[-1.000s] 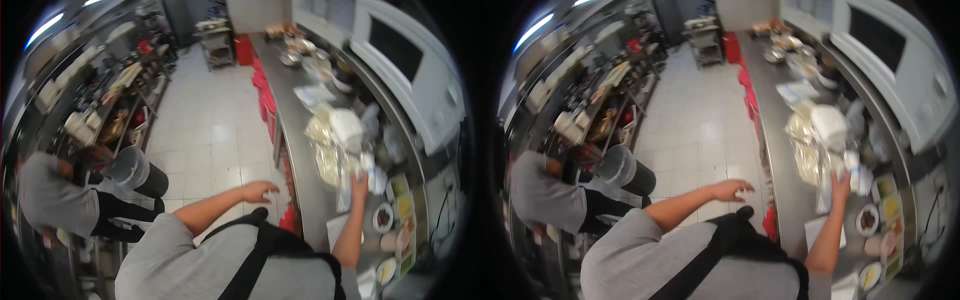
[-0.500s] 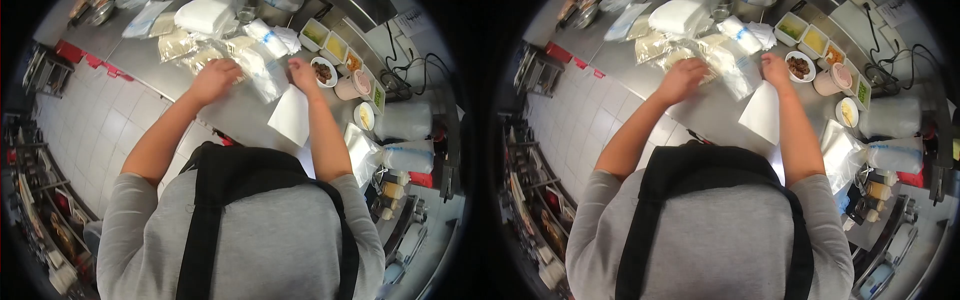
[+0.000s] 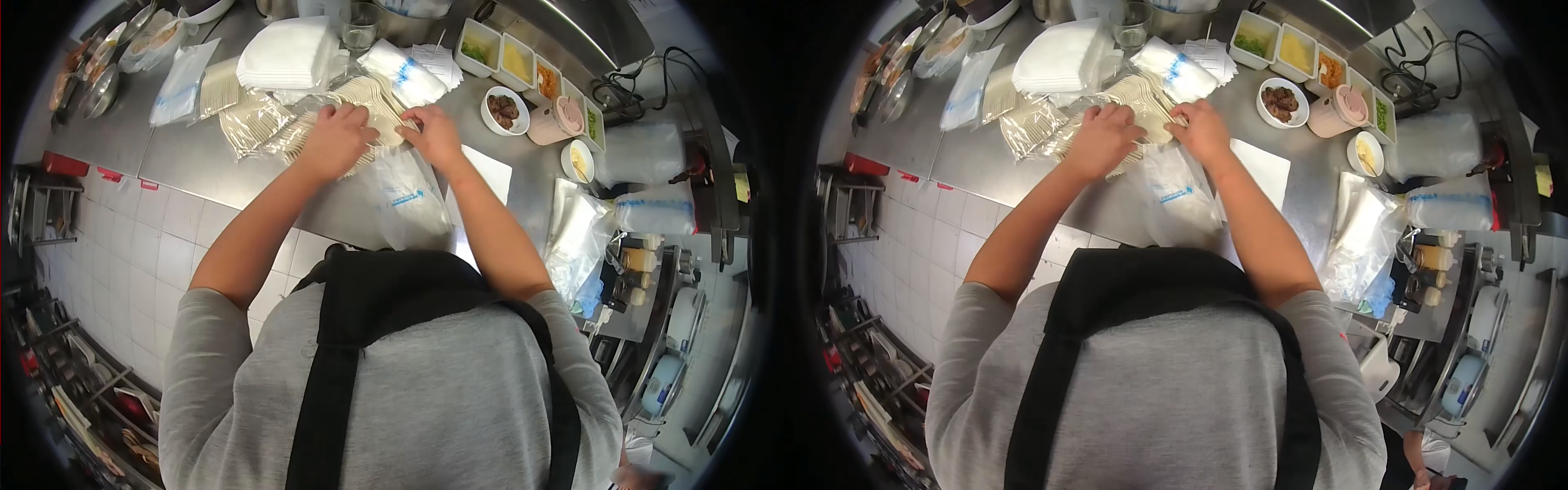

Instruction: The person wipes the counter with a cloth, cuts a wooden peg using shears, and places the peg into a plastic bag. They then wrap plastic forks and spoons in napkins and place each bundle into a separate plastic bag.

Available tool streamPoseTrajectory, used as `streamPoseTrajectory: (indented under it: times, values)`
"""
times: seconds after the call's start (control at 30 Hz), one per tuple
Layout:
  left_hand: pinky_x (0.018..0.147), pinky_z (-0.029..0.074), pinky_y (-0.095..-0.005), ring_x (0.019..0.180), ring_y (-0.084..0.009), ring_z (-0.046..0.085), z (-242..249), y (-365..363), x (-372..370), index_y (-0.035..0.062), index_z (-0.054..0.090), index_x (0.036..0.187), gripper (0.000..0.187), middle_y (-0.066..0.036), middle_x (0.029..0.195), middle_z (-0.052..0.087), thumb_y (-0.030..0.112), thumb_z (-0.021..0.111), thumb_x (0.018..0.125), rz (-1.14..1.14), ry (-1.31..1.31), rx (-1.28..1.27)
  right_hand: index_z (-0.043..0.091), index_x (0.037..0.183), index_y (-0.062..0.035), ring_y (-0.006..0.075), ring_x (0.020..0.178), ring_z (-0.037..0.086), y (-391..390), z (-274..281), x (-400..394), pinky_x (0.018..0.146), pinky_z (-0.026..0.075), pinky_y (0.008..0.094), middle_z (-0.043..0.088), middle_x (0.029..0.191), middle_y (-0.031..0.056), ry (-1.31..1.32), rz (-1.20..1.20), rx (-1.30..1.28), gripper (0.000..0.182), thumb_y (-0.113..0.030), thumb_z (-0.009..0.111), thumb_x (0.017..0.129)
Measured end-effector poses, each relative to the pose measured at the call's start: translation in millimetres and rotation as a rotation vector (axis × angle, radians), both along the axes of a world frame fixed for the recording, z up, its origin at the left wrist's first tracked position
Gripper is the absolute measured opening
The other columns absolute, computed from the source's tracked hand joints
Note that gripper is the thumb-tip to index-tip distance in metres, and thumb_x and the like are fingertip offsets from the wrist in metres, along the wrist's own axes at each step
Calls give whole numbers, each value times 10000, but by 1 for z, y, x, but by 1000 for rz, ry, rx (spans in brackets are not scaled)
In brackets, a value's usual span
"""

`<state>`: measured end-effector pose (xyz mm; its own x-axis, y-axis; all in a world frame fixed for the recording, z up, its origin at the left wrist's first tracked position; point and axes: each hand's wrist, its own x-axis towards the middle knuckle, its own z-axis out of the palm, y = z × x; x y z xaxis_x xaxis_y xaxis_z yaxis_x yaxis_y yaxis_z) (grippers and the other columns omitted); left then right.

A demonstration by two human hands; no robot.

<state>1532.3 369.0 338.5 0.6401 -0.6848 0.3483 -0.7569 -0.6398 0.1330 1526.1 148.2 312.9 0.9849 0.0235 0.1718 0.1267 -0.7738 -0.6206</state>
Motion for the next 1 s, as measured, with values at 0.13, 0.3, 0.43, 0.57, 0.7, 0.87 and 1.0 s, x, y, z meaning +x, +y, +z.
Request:
streamPoseTrajectory:
  times: [0.13,0.3,0.43,0.57,0.7,0.87,1.0]
  values:
    - [896,369,-440,999,-199,513,2,7,13,171,667,862,125,13,938,553,175,689,739,-54,73,19,658,889,-61,255,777,618,3,-9,-1,730,496,360,630,818,102,45,-159,165,262,-233,749,714]
    - [889,356,-422,987,-189,511,-1,4,22,172,664,819,101,14,924,549,185,703,727,-66,111,14,664,803,-54,242,697,626,-6,-8,13,662,498,354,641,739,97,113,-121,56,181,-188,731,701]
    - [885,352,-419,981,-187,511,2,-6,25,181,666,785,104,12,913,544,204,726,703,-176,85,94,669,760,-59,234,693,635,-13,6,22,650,496,346,653,707,96,232,-146,86,142,-170,721,688]
    - [882,362,-422,984,-198,510,18,-9,30,175,660,760,99,11,923,552,191,733,696,-159,247,161,674,777,-62,216,709,642,-23,30,6,657,497,335,669,746,89,253,-108,47,136,-157,719,690]
    - [861,405,-378,935,-201,537,25,-11,47,143,650,798,88,-2,887,605,146,714,738,-290,560,-44,682,869,-66,176,706,630,-60,40,-17,661,493,305,676,796,70,159,-139,95,182,-113,718,697]
    - [763,474,-275,823,-125,581,60,-59,28,75,632,972,144,-15,849,631,106,664,835,-535,1028,-420,673,954,-33,84,722,595,-153,44,-95,656,469,235,661,793,23,162,-224,440,213,-80,713,749]
    - [774,485,-340,847,-222,623,66,-146,-37,101,630,968,135,-85,885,648,132,645,837,-590,864,-157,674,952,-33,100,709,600,-194,16,-151,645,461,222,666,799,29,191,-401,483,178,-85,700,784]
